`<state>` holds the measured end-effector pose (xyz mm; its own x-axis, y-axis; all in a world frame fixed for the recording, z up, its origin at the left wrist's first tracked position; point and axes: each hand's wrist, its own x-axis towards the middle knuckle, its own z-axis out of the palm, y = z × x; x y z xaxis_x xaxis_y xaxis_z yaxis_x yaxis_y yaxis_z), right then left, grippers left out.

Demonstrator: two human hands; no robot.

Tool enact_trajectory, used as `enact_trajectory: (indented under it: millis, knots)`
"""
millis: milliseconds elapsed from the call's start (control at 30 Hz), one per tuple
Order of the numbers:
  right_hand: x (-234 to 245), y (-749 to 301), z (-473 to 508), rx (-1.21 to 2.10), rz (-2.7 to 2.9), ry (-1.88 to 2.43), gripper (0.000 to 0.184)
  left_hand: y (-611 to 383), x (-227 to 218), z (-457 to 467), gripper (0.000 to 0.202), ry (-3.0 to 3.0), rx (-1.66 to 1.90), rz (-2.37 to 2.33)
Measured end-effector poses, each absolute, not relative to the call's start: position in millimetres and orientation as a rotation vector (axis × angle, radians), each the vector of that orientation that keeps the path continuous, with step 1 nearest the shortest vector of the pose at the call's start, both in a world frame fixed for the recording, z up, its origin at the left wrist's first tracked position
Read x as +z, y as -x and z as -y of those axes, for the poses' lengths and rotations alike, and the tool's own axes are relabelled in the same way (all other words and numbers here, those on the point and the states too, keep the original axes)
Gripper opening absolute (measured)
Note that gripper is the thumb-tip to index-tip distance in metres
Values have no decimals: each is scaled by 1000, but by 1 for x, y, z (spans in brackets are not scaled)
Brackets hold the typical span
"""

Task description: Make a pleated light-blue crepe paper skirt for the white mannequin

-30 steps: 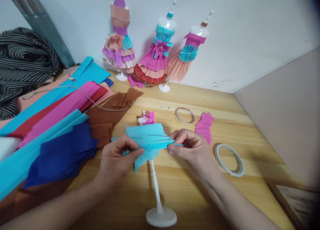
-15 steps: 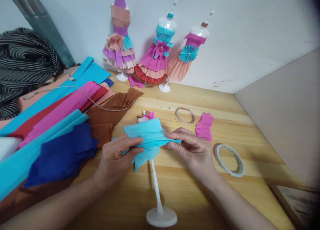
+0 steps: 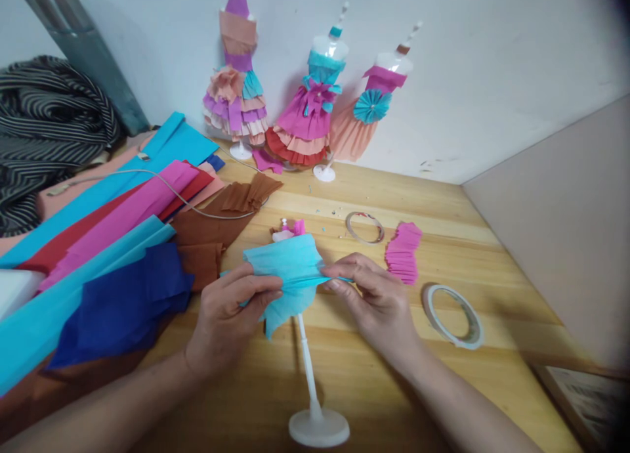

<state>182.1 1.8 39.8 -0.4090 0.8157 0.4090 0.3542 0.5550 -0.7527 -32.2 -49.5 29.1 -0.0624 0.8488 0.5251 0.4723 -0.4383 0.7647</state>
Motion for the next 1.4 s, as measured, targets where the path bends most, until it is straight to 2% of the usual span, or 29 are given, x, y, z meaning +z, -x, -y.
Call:
enact_trajectory:
  millis: [167, 367, 600, 833, 1000, 1167, 1400]
  knots:
    - [41, -179, 2, 837, 1928, 1091, 8, 30, 28, 49, 8, -1741, 1470, -1413]
    - [38, -176, 0, 1426, 1487, 1180, 25, 28, 27, 47, 7, -1390, 1430, -1489]
    - [45, -176, -3, 1612, 1324, 1172, 27, 27, 26, 50, 6, -1204, 1391, -1471]
    - [42, -173, -4, 1577, 1301, 1055, 24, 24, 29, 48, 7, -1084, 1380, -1462]
    - [38, -173, -2, 1409, 1378, 1039, 23, 26, 25, 47, 5, -1187, 1364, -1484]
    - [36, -177, -1, 1220, 1549, 1020, 8, 30, 21, 48, 7, -1466, 1413, -1521]
    - [38, -181, -4, 815, 1943, 943, 23, 34, 23, 43, 9, -1676, 1452, -1488]
